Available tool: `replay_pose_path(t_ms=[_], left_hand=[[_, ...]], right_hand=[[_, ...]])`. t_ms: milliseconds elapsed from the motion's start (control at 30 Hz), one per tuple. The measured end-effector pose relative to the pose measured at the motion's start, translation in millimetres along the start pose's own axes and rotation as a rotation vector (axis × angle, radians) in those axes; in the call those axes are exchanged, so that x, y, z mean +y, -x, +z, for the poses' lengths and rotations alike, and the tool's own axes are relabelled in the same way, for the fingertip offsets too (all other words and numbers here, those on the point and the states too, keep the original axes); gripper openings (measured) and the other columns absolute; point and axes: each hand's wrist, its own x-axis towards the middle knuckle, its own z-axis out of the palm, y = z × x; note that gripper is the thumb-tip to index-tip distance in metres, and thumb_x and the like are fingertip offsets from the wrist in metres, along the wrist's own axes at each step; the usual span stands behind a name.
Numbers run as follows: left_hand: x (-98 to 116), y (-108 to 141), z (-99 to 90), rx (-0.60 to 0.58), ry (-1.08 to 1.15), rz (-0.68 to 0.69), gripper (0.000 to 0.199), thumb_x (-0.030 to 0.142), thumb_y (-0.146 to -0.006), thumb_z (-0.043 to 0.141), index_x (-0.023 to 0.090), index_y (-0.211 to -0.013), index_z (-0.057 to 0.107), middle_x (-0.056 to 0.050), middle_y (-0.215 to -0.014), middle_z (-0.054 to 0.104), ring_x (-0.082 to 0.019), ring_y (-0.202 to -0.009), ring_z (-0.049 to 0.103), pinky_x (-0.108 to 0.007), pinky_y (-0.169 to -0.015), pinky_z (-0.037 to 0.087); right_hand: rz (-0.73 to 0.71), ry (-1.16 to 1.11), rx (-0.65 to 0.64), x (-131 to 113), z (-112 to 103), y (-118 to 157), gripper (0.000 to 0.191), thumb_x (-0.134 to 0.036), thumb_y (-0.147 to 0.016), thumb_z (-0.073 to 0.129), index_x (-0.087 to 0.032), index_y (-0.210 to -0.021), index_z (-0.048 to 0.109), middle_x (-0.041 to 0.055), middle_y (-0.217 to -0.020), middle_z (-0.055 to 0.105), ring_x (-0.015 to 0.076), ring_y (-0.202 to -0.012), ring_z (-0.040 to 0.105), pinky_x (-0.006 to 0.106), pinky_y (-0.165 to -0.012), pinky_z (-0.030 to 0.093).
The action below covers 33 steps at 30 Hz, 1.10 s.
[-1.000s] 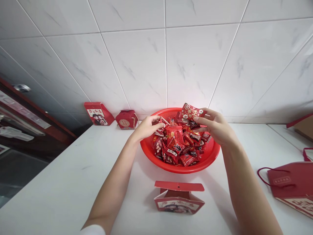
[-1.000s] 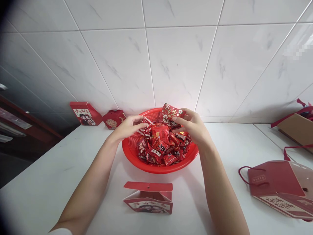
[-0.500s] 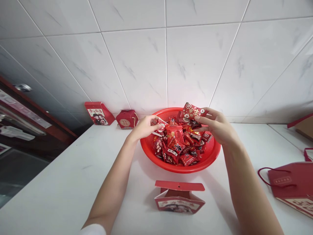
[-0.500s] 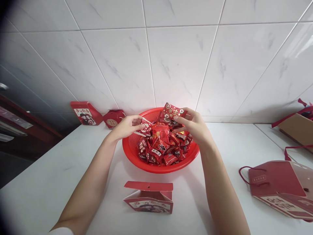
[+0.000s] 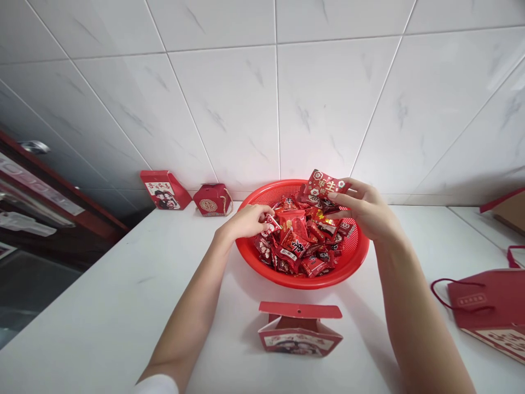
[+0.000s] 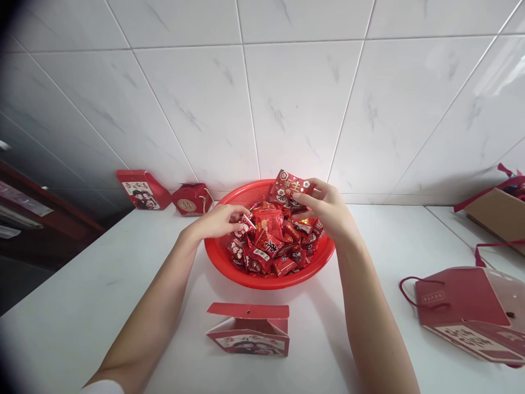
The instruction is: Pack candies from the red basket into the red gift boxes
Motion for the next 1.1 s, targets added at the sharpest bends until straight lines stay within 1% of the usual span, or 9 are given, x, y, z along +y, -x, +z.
replay_pose_path(t_ms=[167,300,467,600,700,767,900,1000,1100], left_hand=[[-6.8,-2.7,1.9,-0.014,0.082,0.024,0.033,0.026,-0.068,0.067,0.023,-0.100,0.076,0.003,-0.064,0.060,-0.017,-0.060,0.057,-0.026,-0.057,0.040],[-8.3,-3.2,0.0,-0.025,0.158,0.035,0.028,0.027,-0.069,0.068,0.023,-0.097,0.073,0.001,-0.070,0.067,-0.019,-0.065,0.063,-0.026,-0.057,0.044],[-1.3,-0.7,-4.1,0.028,0.065,0.017,0.023,0.023,-0.072,0.065,0.022,-0.094,0.071,-0.002,-0.085,0.072,-0.020,-0.070,0.065,-0.028,-0.062,0.049],[2.2,0.1,-3.8,0.094,-0.013,-0.007,0.032,0.019,-0.074,0.065,0.022,-0.105,0.072,-0.003,-0.089,0.072,-0.022,-0.077,0.067,-0.029,-0.069,0.050],[0.8,-1.3,-0.9,0.080,-0.072,-0.007,0.036,0.016,-0.074,0.065,0.023,-0.108,0.073,-0.004,-0.089,0.074,-0.023,-0.080,0.068,-0.031,-0.074,0.050],[-0.3,-2.4,1.0,0.051,-0.083,0.014,0.036,0.013,-0.075,0.064,0.023,-0.108,0.074,-0.005,-0.094,0.076,-0.025,-0.088,0.070,-0.033,-0.081,0.051],[1.5,-2.7,3.2,0.057,-0.125,0.091,0.037,0.015,-0.080,0.061,0.022,-0.114,0.073,-0.010,-0.122,0.074,-0.030,-0.117,0.066,-0.040,-0.103,0.048],[6.9,-1.7,5.9,0.035,-0.143,0.166,0.038,0.018,-0.084,0.060,0.023,-0.119,0.073,-0.010,-0.132,0.068,-0.030,-0.125,0.062,-0.041,-0.109,0.047],[14.5,-0.6,10.3,0.026,-0.161,0.227,0.036,0.018,-0.082,0.065,0.024,-0.116,0.074,-0.009,-0.141,0.062,-0.032,-0.134,0.056,-0.044,-0.115,0.042]], right_hand=[[-0.009,0.016,-0.002,0.3,-0.1,0.0,0.029,-0.038,-0.076,0.087,-0.020,-0.090,0.071,0.0055,-0.093,0.076,0.0223,-0.088,0.073,0.035,-0.071,0.070],[-0.008,0.027,-0.001,0.5,-0.4,0.0,0.029,-0.040,-0.076,0.087,-0.020,-0.090,0.070,0.0061,-0.094,0.076,0.0231,-0.089,0.074,0.037,-0.072,0.070],[-0.009,0.019,-0.002,0.5,-0.9,0.4,0.029,-0.039,-0.077,0.087,-0.020,-0.093,0.071,0.0060,-0.096,0.076,0.0231,-0.091,0.073,0.035,-0.071,0.070],[-0.006,0.012,0.008,0.3,-1.4,0.2,0.030,-0.038,-0.075,0.088,-0.021,-0.093,0.071,0.0060,-0.094,0.076,0.0242,-0.092,0.073,0.037,-0.072,0.070],[-0.001,0.020,0.007,-0.4,-1.9,0.0,0.030,-0.038,-0.075,0.088,-0.021,-0.093,0.071,0.0059,-0.093,0.076,0.0241,-0.091,0.073,0.038,-0.072,0.070],[-0.002,0.026,0.005,-1.0,-2.1,0.2,0.030,-0.038,-0.075,0.088,-0.021,-0.093,0.071,0.0060,-0.093,0.076,0.0241,-0.091,0.074,0.037,-0.072,0.070],[-0.002,0.025,0.016,-1.7,-1.6,0.8,0.029,-0.037,-0.075,0.087,-0.021,-0.093,0.071,0.0062,-0.094,0.076,0.0245,-0.091,0.074,0.036,-0.070,0.070],[-0.006,0.039,0.019,-1.9,-1.0,1.3,0.030,-0.039,-0.075,0.087,-0.021,-0.093,0.070,0.0065,-0.094,0.076,0.0255,-0.093,0.074,0.038,-0.072,0.071],[-0.010,0.044,0.014,-2.6,-0.9,1.5,0.032,-0.041,-0.075,0.087,-0.021,-0.093,0.070,0.0071,-0.095,0.076,0.0269,-0.095,0.074,0.040,-0.073,0.070]])
